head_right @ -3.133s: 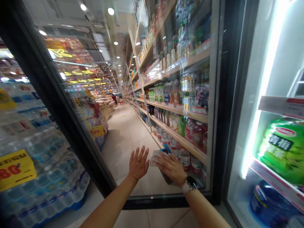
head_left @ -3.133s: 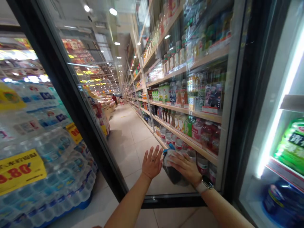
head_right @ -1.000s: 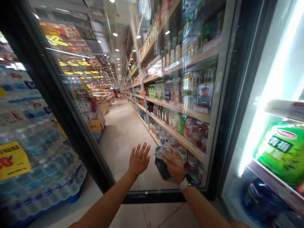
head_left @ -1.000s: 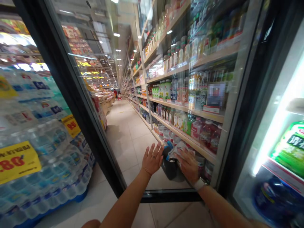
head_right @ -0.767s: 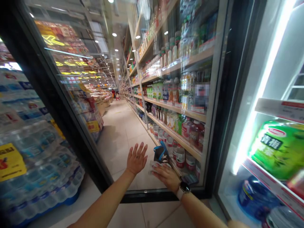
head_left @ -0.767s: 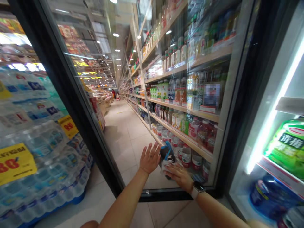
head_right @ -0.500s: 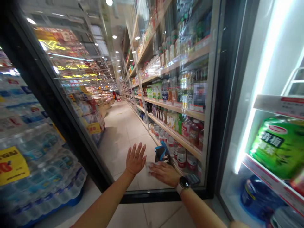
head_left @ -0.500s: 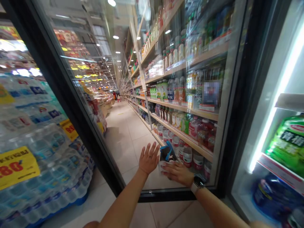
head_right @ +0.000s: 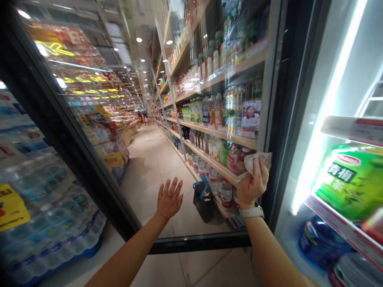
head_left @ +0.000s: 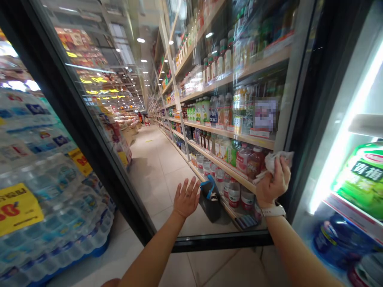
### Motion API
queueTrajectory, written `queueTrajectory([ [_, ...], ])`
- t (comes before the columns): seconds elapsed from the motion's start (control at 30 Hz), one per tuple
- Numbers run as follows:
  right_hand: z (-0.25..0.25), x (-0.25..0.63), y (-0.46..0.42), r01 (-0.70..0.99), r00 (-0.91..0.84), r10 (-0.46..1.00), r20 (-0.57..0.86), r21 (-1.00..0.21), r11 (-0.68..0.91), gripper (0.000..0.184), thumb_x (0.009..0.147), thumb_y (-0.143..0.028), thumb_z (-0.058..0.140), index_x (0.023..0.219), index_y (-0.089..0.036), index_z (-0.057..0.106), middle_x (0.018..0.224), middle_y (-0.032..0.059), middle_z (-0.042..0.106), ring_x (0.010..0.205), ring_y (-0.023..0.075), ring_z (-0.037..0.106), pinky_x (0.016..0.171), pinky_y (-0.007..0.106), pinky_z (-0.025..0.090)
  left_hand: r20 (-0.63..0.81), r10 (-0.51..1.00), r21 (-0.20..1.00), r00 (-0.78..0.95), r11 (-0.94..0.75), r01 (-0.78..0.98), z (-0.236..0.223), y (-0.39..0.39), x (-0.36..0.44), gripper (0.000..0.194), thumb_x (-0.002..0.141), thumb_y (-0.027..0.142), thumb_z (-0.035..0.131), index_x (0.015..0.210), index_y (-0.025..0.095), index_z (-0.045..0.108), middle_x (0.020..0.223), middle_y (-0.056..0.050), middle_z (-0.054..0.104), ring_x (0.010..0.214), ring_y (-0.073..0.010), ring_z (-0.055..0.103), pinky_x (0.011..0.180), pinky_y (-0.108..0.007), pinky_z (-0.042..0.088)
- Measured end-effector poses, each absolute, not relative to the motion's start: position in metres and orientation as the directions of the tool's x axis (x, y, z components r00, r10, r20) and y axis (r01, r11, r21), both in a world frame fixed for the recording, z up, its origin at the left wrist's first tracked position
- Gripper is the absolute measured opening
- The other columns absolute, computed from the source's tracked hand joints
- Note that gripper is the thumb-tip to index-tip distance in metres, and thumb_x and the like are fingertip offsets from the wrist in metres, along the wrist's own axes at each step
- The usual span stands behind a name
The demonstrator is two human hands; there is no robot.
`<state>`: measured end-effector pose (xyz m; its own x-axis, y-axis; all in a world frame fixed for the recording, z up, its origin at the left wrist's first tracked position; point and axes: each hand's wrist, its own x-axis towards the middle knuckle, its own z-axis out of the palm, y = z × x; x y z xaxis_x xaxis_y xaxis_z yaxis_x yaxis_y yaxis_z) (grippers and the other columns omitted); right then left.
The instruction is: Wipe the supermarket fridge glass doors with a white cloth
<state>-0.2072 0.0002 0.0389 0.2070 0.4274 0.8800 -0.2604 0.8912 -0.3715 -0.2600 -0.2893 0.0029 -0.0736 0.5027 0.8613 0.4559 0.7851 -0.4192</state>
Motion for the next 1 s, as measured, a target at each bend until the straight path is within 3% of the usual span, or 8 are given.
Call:
queueTrajectory([
  [0.1,0.031,-0.207,-0.023,-0.305,0.114,0.432,0.895,-0.382,0.872,0.045,0.090,-0.012,0.039,0.132,-0.016,0.054,0.138,0.0151,0.051,0.131,0.0301,0.044,0.109,0.056,0.035,0.861,0.504,-0.424,-0.065,0.783,0.455,0.002,-0.289,-0.259,0.059,0.090,0.030,0.046,0.146,0.021,0.030,0.145,-0.006,0.043,0.144,-0.0208,0.021,0.119,-0.040,0.013],
  [0.23,0.006,-0.209,-0.057,-0.338,-0.035,0.285,0.958,-0.280,0.899,0.043,0.089,-0.010,0.039,0.126,-0.020,0.059,0.134,0.0113,0.055,0.134,0.0277,0.042,0.111,0.058,0.031,0.860,0.505,-0.419,-0.078,0.784,0.457,0.001,-0.289,-0.257,0.062,0.088,0.032,0.050,0.146,0.021,0.031,0.144,-0.008,0.044,0.143,-0.0215,0.023,0.119,-0.040,0.013],
  [0.43,-0.048,-0.209,-0.082,-0.417,-0.165,-0.140,0.976,0.059,0.907,0.044,0.089,-0.004,0.042,0.121,-0.027,0.063,0.127,0.0027,0.062,0.132,0.0189,0.045,0.116,0.043,0.029,0.859,0.506,-0.422,-0.073,0.783,0.457,0.003,-0.290,-0.257,0.061,0.088,0.033,0.051,0.145,0.021,0.033,0.145,-0.007,0.044,0.144,-0.0211,0.021,0.119,-0.039,0.013],
  [0.6,-0.085,-0.207,-0.095,-0.532,-0.175,-0.484,0.857,0.331,0.779,0.041,0.095,-0.010,0.040,0.125,-0.029,0.059,0.139,-0.0036,0.053,0.135,0.0107,0.040,0.117,0.031,0.025,0.860,0.505,-0.418,-0.079,0.784,0.458,0.002,-0.291,-0.258,0.061,0.088,0.033,0.051,0.145,0.021,0.034,0.145,-0.007,0.044,0.143,-0.0213,0.022,0.119,-0.040,0.012],
  [0.73,-0.089,-0.207,-0.096,-0.571,-0.157,-0.535,0.830,0.366,0.735,0.037,0.096,-0.013,0.042,0.126,-0.029,0.059,0.142,-0.0042,0.050,0.135,0.0095,0.038,0.114,0.027,0.028,0.852,0.517,-0.427,-0.087,0.780,0.457,0.001,-0.292,-0.260,0.060,0.088,0.033,0.050,0.145,0.021,0.034,0.145,-0.007,0.043,0.143,-0.0221,0.023,0.119,-0.040,0.012],
  [0.87,-0.059,-0.209,-0.086,-0.597,-0.130,-0.635,0.761,0.451,0.663,0.034,0.097,-0.015,0.043,0.124,-0.029,0.060,0.139,-0.0043,0.054,0.135,0.0101,0.038,0.114,0.029,0.027,0.857,0.510,-0.427,-0.069,0.779,0.460,0.002,-0.291,-0.263,0.062,0.089,0.032,0.049,0.146,0.021,0.030,0.146,-0.008,0.041,0.143,-0.0215,0.023,0.119,-0.040,0.012],
  [0.93,-0.037,-0.208,-0.078,-0.564,-0.158,-0.591,0.791,0.419,0.711,0.036,0.097,-0.013,0.042,0.123,-0.029,0.061,0.135,-0.0040,0.057,0.136,0.0107,0.037,0.116,0.032,0.023,0.862,0.505,-0.425,-0.055,0.776,0.466,0.003,-0.290,-0.264,0.062,0.089,0.031,0.048,0.147,0.020,0.029,0.147,-0.008,0.040,0.143,-0.0211,0.022,0.119,-0.040,0.013],
  [1.0,-0.014,-0.206,-0.068,-0.492,-0.176,-0.437,0.882,0.305,0.815,0.038,0.095,-0.009,0.042,0.121,-0.029,0.061,0.130,-0.0024,0.061,0.137,0.0120,0.036,0.118,0.035,0.019,0.864,0.502,-0.425,-0.041,0.770,0.476,0.004,-0.290,-0.264,0.062,0.090,0.031,0.047,0.147,0.019,0.028,0.147,-0.007,0.039,0.144,-0.0212,0.020,0.119,-0.040,0.013],
])
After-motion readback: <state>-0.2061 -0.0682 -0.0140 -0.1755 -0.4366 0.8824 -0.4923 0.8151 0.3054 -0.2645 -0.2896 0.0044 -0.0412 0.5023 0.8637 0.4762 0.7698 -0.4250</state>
